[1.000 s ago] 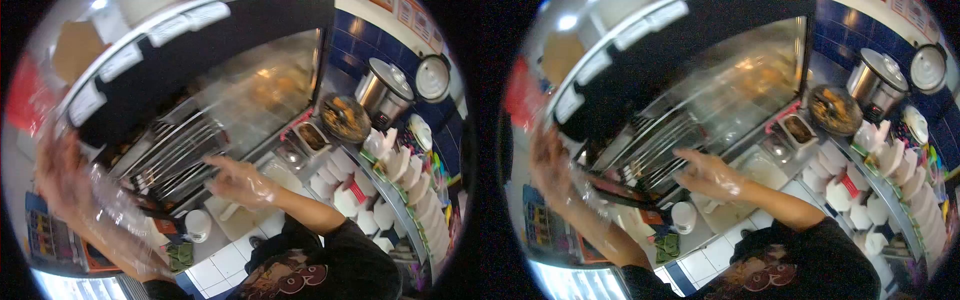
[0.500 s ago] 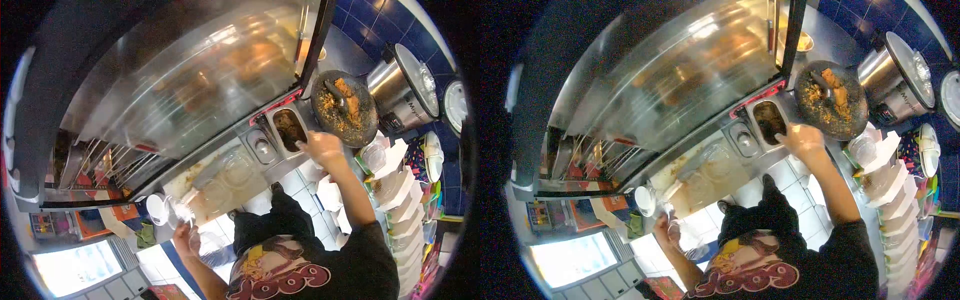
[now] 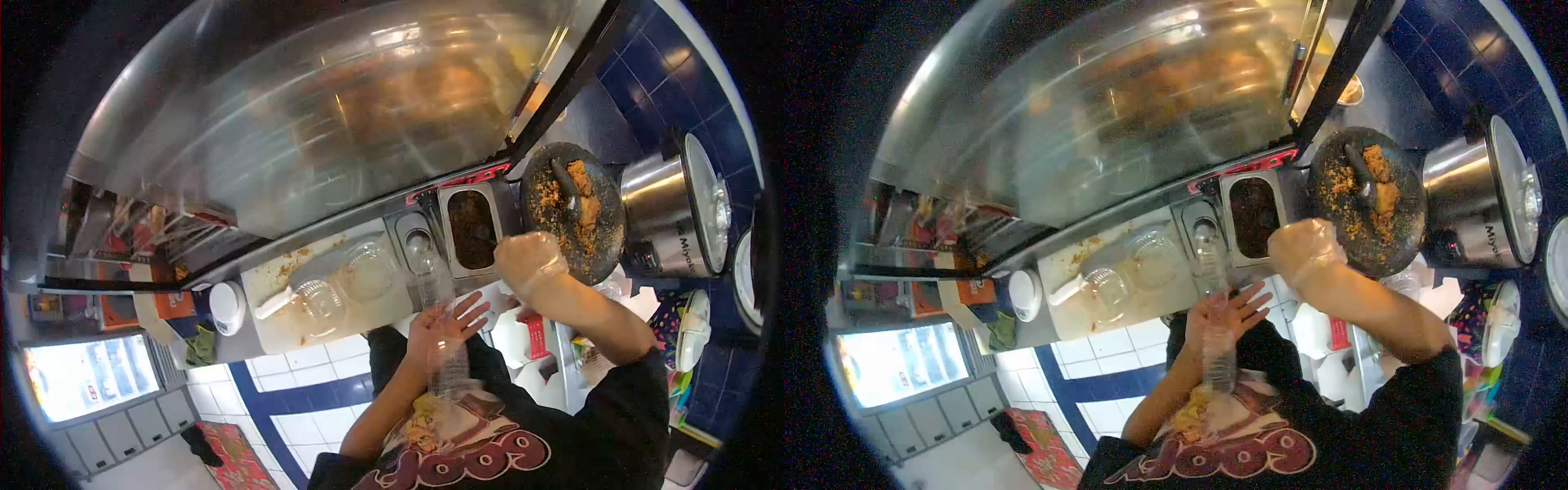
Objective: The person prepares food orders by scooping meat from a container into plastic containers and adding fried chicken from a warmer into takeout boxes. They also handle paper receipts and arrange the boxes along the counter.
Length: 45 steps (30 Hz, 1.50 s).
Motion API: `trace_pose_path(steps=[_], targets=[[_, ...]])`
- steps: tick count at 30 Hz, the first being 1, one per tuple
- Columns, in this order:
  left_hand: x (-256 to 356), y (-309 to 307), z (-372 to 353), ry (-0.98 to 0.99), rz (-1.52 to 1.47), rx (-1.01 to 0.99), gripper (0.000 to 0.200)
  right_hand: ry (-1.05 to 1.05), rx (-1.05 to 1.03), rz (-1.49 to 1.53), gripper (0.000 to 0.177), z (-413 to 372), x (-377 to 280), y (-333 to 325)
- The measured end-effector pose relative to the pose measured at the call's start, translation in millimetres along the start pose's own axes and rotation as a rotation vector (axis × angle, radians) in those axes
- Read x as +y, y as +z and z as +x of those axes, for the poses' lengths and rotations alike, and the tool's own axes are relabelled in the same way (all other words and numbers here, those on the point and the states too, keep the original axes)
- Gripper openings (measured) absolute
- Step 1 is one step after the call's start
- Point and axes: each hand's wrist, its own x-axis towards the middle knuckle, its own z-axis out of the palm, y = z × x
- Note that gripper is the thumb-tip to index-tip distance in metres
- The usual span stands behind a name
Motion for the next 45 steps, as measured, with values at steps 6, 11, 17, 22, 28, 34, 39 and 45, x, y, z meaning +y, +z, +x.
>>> trace_pose_path(steps=[6,11,17,22,28,34,39,45], targets=[[-4.6,-22.3,23.9,0.136,-0.135,0.103,0.038,-0.598,0.561,0.543,0.013,3.0,28.4,51.7],[3.8,-27.3,26.4,0.143,0.032,0.25,0.044,-0.246,0.271,0.411,0.013,1.9,39.4,33.7],[1.8,-9.1,26.2,0.19,-0.043,0.315,0.046,-0.604,0.468,0.699,0.016,6.9,53.5,53.1],[6.0,0.4,30.7,0.198,0.07,0.285,0.045,-0.245,0.007,1.93,0.016,-15.8,58.1,41.5],[5.8,-21.8,28.1,0.153,0.068,0.32,0.047,-0.636,0.4,1.193,0.018,30.9,51.3,77.2],[5.4,-18.2,32.8,0.197,0.057,0.247,0.054,-0.308,0.133,0.958,0.025,23.7,76.6,68.2],[6.3,-9.6,33.4,0.186,0.064,0.227,0.056,-0.228,0.37,0.886,0.021,21.1,65.6,58.6],[9.5,-11.7,32.4,0.142,0.006,0.195,0.049,-0.234,0.624,0.262,0.003,42.7,47.2,47.9]])
